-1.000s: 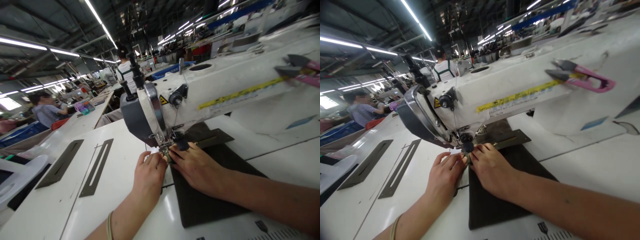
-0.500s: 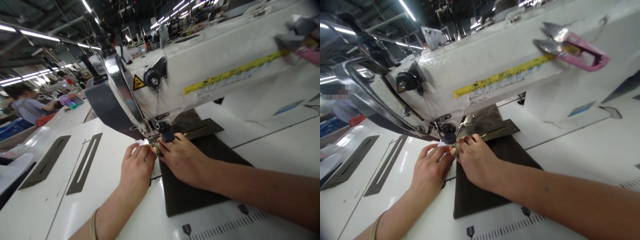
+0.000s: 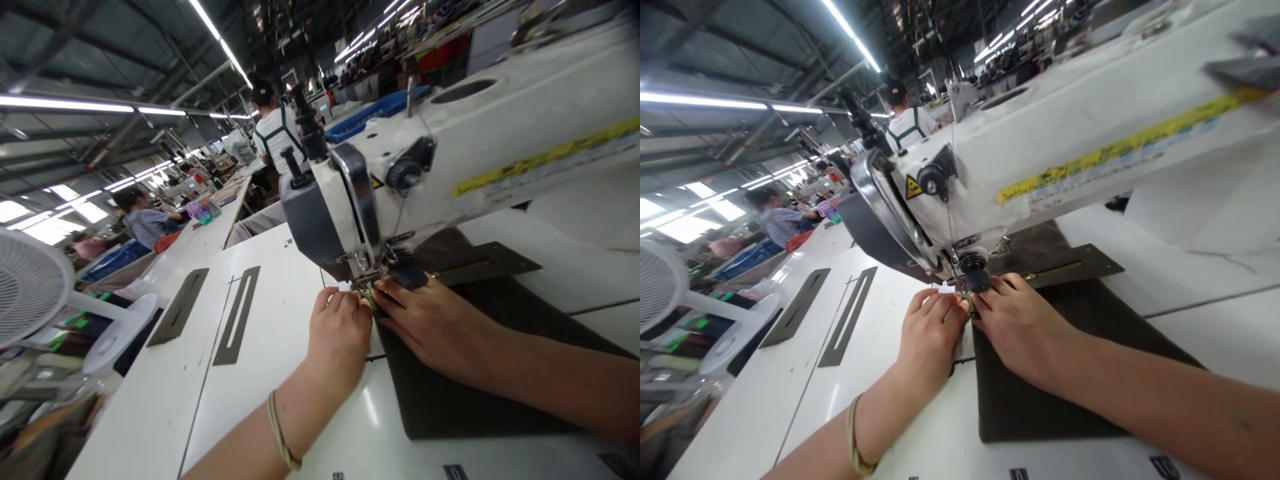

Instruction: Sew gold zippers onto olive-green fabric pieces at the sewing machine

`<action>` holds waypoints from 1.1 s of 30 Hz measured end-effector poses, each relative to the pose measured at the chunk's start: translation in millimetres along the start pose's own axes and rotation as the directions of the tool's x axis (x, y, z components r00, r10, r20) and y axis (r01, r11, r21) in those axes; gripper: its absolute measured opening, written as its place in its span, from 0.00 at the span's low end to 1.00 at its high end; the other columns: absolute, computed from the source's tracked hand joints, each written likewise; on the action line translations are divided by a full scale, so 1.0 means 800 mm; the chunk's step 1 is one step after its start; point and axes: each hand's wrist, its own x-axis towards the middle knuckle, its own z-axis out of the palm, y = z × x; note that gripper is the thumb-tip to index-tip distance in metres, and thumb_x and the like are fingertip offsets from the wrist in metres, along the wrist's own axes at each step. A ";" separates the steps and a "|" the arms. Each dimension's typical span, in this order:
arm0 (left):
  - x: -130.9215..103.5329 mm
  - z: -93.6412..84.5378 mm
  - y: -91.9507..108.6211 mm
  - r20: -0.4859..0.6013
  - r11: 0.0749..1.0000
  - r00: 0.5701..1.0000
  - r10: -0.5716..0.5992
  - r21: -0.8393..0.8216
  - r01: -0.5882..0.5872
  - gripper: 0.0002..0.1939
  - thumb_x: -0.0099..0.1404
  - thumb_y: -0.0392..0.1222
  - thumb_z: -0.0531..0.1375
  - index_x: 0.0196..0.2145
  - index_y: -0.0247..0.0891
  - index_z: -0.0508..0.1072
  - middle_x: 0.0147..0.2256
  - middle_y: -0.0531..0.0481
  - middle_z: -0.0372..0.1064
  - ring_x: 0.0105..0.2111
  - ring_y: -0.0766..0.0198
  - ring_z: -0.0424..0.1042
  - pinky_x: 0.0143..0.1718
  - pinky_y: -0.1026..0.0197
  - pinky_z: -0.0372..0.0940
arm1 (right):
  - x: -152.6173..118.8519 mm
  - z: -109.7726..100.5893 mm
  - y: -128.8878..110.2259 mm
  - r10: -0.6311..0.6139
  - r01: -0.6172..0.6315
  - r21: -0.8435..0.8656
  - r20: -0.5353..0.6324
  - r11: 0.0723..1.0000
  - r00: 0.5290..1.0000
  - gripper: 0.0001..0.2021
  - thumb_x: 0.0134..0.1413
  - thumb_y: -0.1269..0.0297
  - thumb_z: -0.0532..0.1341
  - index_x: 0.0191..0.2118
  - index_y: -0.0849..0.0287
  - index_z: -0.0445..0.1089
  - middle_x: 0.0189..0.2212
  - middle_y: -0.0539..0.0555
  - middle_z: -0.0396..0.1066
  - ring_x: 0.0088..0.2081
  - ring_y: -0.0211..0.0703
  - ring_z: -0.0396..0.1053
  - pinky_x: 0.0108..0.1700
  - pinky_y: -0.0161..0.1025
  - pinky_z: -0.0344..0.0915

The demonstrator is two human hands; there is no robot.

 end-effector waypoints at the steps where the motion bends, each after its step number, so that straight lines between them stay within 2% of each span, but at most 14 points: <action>1: 0.000 0.001 0.000 0.001 1.000 1.000 -0.005 0.002 0.005 0.09 0.67 0.32 0.54 0.30 0.34 0.71 0.30 0.47 0.70 0.33 0.59 0.70 0.43 0.53 0.66 | 0.000 0.001 0.001 -0.005 0.005 0.006 -0.002 1.000 1.000 0.11 0.58 0.72 0.51 0.40 0.65 0.71 0.40 0.63 0.72 0.40 0.50 0.67 0.42 0.47 0.60; 8: 0.000 0.010 -0.008 -0.057 0.999 0.998 0.003 -0.039 -0.006 0.08 0.66 0.30 0.55 0.28 0.34 0.69 0.29 0.48 0.69 0.31 0.60 0.69 0.40 0.54 0.67 | 0.003 0.000 0.002 0.010 -0.012 0.039 0.050 0.999 0.999 0.11 0.56 0.74 0.53 0.42 0.65 0.69 0.39 0.62 0.71 0.41 0.52 0.68 0.44 0.49 0.61; 17: 0.000 0.017 -0.011 -0.036 0.999 0.999 -0.011 -0.049 0.010 0.06 0.62 0.30 0.60 0.27 0.34 0.69 0.29 0.48 0.69 0.32 0.59 0.70 0.39 0.55 0.66 | 0.005 0.004 0.004 0.000 0.000 0.029 0.012 1.000 1.000 0.12 0.57 0.73 0.53 0.45 0.66 0.69 0.40 0.63 0.71 0.43 0.52 0.68 0.43 0.49 0.63; 21: -0.001 0.024 -0.013 -0.086 0.999 0.996 -0.018 -0.046 0.014 0.08 0.63 0.30 0.58 0.26 0.34 0.69 0.28 0.49 0.70 0.30 0.61 0.70 0.38 0.55 0.66 | 0.007 0.007 0.006 -0.013 0.012 0.040 0.023 0.999 1.000 0.14 0.57 0.73 0.52 0.46 0.65 0.69 0.37 0.61 0.72 0.42 0.52 0.69 0.43 0.49 0.63; 27: -0.005 0.028 -0.011 -0.131 0.989 0.986 -0.100 -0.124 0.084 0.05 0.61 0.30 0.59 0.28 0.35 0.69 0.29 0.48 0.71 0.30 0.60 0.70 0.37 0.55 0.65 | 0.003 0.014 0.005 0.017 -0.017 0.029 -0.003 0.999 1.000 0.15 0.58 0.72 0.50 0.47 0.64 0.68 0.40 0.62 0.72 0.41 0.51 0.69 0.44 0.52 0.63; 33: -0.003 0.028 -0.008 -0.133 0.980 0.978 -0.159 -0.139 0.140 0.07 0.64 0.30 0.57 0.27 0.35 0.68 0.28 0.49 0.71 0.28 0.60 0.69 0.36 0.55 0.64 | 0.005 0.015 0.006 0.046 -0.045 0.063 0.000 0.997 0.999 0.14 0.59 0.72 0.49 0.46 0.62 0.69 0.39 0.61 0.72 0.41 0.50 0.69 0.46 0.51 0.64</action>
